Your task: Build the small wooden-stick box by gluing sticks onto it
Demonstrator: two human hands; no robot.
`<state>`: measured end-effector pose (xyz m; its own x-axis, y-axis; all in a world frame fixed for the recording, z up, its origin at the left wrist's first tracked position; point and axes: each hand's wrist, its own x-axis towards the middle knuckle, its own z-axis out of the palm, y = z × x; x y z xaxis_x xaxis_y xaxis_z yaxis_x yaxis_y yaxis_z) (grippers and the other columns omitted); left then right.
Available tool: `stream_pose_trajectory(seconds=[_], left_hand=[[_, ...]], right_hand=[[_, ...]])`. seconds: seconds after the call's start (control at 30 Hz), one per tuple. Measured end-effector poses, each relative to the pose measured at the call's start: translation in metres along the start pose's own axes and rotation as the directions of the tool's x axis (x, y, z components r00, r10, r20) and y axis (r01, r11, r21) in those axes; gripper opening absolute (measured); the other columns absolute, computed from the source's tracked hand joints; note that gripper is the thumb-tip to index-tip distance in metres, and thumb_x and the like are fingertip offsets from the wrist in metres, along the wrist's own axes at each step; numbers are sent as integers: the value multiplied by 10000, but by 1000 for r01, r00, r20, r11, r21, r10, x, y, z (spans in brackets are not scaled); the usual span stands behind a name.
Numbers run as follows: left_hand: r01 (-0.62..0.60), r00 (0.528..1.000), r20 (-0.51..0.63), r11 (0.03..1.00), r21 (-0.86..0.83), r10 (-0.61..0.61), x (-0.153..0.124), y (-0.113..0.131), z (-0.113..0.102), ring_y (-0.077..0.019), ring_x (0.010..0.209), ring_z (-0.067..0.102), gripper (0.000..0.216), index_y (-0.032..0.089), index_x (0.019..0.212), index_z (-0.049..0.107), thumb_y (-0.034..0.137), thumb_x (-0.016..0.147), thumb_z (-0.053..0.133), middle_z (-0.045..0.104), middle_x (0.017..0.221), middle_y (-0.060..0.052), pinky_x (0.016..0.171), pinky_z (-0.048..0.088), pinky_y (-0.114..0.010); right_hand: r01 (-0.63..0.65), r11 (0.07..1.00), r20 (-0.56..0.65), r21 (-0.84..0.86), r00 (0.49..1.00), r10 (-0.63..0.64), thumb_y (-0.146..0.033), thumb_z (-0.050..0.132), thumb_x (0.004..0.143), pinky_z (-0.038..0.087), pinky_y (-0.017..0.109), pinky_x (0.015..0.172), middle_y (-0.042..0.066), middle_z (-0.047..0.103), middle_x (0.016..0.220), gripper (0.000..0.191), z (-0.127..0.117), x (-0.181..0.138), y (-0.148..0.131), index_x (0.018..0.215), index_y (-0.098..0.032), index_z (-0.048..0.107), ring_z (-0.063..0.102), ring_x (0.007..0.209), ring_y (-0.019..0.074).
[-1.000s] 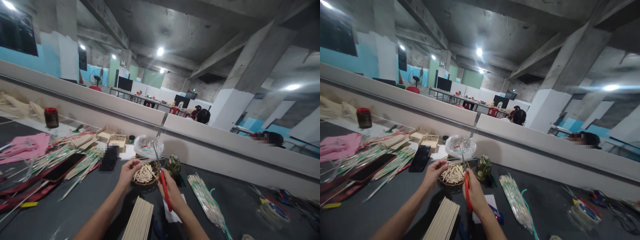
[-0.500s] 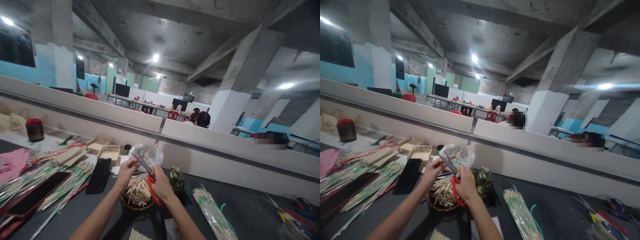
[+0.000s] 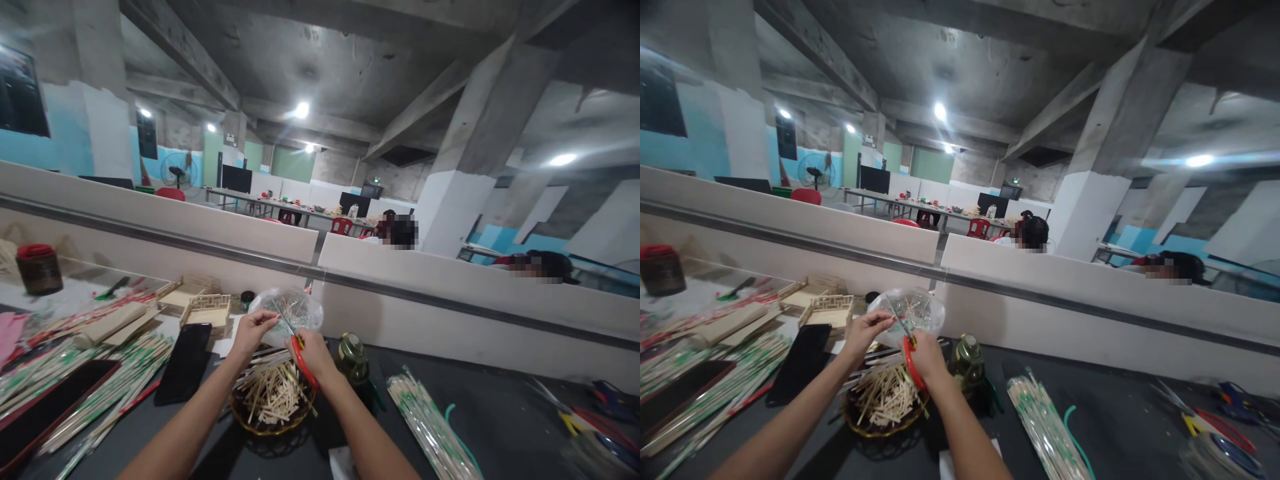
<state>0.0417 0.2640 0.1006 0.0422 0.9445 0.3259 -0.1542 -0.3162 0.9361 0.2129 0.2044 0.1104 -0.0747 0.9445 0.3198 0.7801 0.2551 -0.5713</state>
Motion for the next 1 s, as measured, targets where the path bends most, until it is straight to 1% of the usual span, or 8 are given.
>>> stream_pose_trajectory(seconds=[0.1,0.17,0.23,0.5,0.73,0.8,0.9,1.0], left_hand=[[21,1000,3,1000,-9,-21,9,-11,-1,-152,659,594,258,162,766,752,347,592,794,711,716,-33,659,449,-246],[33,999,1,999,-15,-33,13,-14,-2,-153,658,606,266,163,771,753,347,586,799,721,721,-36,664,455,-247],[42,999,0,999,-22,-42,16,-14,-3,-152,658,613,267,162,764,752,342,574,806,724,715,-37,667,459,-246],[30,999,12,999,-42,-29,15,-8,0,-151,635,599,236,155,673,726,329,534,806,702,669,-22,646,463,-248],[4,1000,24,1000,-20,-4,14,-6,-1,-132,613,573,180,162,628,717,305,549,794,672,636,0,629,447,-231],[4,1000,31,1000,-29,-3,14,-9,-2,-135,617,579,180,164,641,726,308,558,796,679,645,-5,629,449,-233],[20,999,46,1000,-23,-19,15,-14,-3,-143,637,593,209,166,712,752,318,575,798,702,684,-25,641,458,-240],[35,999,36,999,-34,-34,16,-16,-1,-144,667,606,224,169,756,759,313,590,802,719,725,-36,665,467,-238]], right_hand=[[-44,999,-1,3,999,44,-209,531,788,329,216,580,-9,530,616,144,10,10,9,646,-195,510,488,598,135],[-59,998,3,2,998,59,-141,499,772,330,207,580,-10,553,651,80,12,12,13,719,-192,530,508,612,132],[-59,998,14,-6,998,59,-119,492,757,320,204,574,-15,568,687,101,12,10,14,799,-197,540,517,618,131],[-41,995,46,-96,998,45,-195,491,806,269,229,560,9,601,755,112,3,0,0,904,-209,544,528,657,161],[-35,988,36,-150,999,41,-262,468,858,263,241,564,39,636,811,129,2,-1,0,933,-217,564,558,686,183],[-36,988,37,-152,998,42,-264,481,854,271,240,565,36,640,797,124,2,0,2,923,-222,575,562,679,181],[-54,989,36,-141,998,59,-222,526,816,292,232,574,28,634,722,69,6,3,7,809,-209,593,564,663,169],[-110,987,12,-119,994,112,-159,497,810,311,221,580,36,638,707,124,11,9,13,731,-187,588,570,663,156]])
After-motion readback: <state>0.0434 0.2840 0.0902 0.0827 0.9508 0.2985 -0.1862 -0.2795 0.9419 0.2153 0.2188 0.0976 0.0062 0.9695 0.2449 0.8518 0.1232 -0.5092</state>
